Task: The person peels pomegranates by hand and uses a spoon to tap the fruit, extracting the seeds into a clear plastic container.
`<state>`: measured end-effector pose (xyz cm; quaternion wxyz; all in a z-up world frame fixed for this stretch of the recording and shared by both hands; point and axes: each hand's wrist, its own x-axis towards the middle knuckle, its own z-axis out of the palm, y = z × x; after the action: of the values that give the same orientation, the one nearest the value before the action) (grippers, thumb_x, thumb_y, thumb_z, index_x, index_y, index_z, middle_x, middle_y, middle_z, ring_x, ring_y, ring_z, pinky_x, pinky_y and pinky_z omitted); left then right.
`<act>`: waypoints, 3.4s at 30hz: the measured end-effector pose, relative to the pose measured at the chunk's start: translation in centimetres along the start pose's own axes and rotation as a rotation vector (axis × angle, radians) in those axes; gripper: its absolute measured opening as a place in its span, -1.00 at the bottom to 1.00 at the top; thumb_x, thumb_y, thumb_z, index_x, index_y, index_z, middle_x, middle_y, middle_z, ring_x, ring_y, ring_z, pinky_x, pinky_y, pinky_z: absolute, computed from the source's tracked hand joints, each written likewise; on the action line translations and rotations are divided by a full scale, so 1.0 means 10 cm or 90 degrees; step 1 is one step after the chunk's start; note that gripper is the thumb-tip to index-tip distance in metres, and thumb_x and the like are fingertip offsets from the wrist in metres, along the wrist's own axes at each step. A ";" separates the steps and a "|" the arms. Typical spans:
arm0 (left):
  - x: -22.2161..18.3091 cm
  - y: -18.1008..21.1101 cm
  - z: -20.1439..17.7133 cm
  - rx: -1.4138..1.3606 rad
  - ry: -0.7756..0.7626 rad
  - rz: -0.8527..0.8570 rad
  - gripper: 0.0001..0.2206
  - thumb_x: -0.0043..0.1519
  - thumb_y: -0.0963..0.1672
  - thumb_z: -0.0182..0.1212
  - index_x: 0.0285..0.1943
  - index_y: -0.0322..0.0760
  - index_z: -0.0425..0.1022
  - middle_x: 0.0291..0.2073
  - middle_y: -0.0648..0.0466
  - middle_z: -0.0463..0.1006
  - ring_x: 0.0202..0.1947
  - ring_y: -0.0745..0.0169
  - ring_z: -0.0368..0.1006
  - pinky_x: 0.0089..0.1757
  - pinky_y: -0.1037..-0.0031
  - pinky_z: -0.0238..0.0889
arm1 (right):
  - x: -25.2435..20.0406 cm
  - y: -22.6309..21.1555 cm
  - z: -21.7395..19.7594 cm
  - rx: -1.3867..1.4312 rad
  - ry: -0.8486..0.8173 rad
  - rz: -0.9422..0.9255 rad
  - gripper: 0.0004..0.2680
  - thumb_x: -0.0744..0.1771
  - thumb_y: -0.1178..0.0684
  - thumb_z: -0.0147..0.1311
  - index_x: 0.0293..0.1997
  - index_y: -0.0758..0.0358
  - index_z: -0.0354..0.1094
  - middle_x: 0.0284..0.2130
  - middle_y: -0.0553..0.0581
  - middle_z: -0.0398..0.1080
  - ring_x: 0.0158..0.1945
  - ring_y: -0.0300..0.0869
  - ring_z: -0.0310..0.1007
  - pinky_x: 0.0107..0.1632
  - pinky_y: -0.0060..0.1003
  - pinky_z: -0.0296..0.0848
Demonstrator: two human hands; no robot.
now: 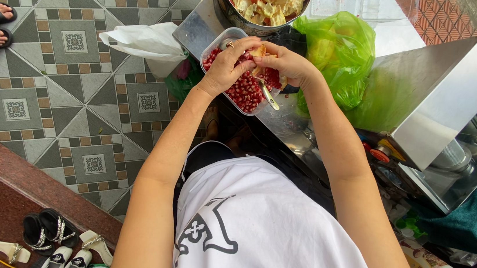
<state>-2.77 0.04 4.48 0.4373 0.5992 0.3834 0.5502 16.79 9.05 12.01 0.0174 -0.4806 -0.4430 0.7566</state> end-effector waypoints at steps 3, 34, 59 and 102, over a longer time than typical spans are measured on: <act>-0.07 -0.05 0.06 0.032 0.044 0.007 -0.63 0.38 -0.19 0.22 0.36 -0.28 0.30 0.26 -0.10 0.43 0.30 -0.11 0.38 0.26 0.27 0.24 | -0.01 -0.04 0.11 -0.066 0.057 0.025 -0.59 0.34 -0.05 0.20 0.32 0.22 0.25 -0.13 0.11 0.53 -0.11 -0.26 0.58 -0.13 -0.34 0.60; -0.48 -0.58 2.78 0.908 -0.145 -0.127 -0.77 0.19 -0.14 0.11 -0.08 -0.41 0.51 -0.15 -0.15 0.51 -0.11 -0.09 0.41 -0.21 0.37 0.36 | -0.94 0.09 -0.19 0.211 0.118 -0.252 -0.63 0.44 -0.11 0.04 0.40 0.18 0.22 -0.17 0.23 0.52 -0.22 -0.13 0.56 -0.25 -0.22 0.57; -0.97 0.31 1.45 0.326 -0.061 0.082 -0.73 0.09 -0.23 0.32 -0.03 -0.34 0.46 -0.19 -0.04 0.55 -0.27 0.03 0.52 -0.26 0.37 0.42 | -0.69 0.54 -0.39 0.152 0.153 -0.223 -0.62 0.46 -0.02 0.09 0.44 0.28 0.19 -0.08 0.12 0.46 -0.07 -0.20 0.55 -0.02 -0.18 0.63; -0.15 0.04 0.67 0.050 0.303 -0.134 -0.80 0.52 -0.08 -0.12 -0.03 -0.30 0.31 -0.32 -0.08 0.52 -0.31 -0.07 0.53 -0.25 0.26 0.35 | -0.27 0.32 0.32 -0.295 0.099 -0.162 -0.67 0.44 -0.14 -0.05 0.27 0.26 0.30 -0.20 0.01 0.46 -0.17 -0.34 0.39 -0.09 -0.39 0.43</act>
<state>3.71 -2.18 4.25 0.3659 0.4262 0.5568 0.6120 17.09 3.81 12.18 0.0360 -0.4693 -0.6582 0.5876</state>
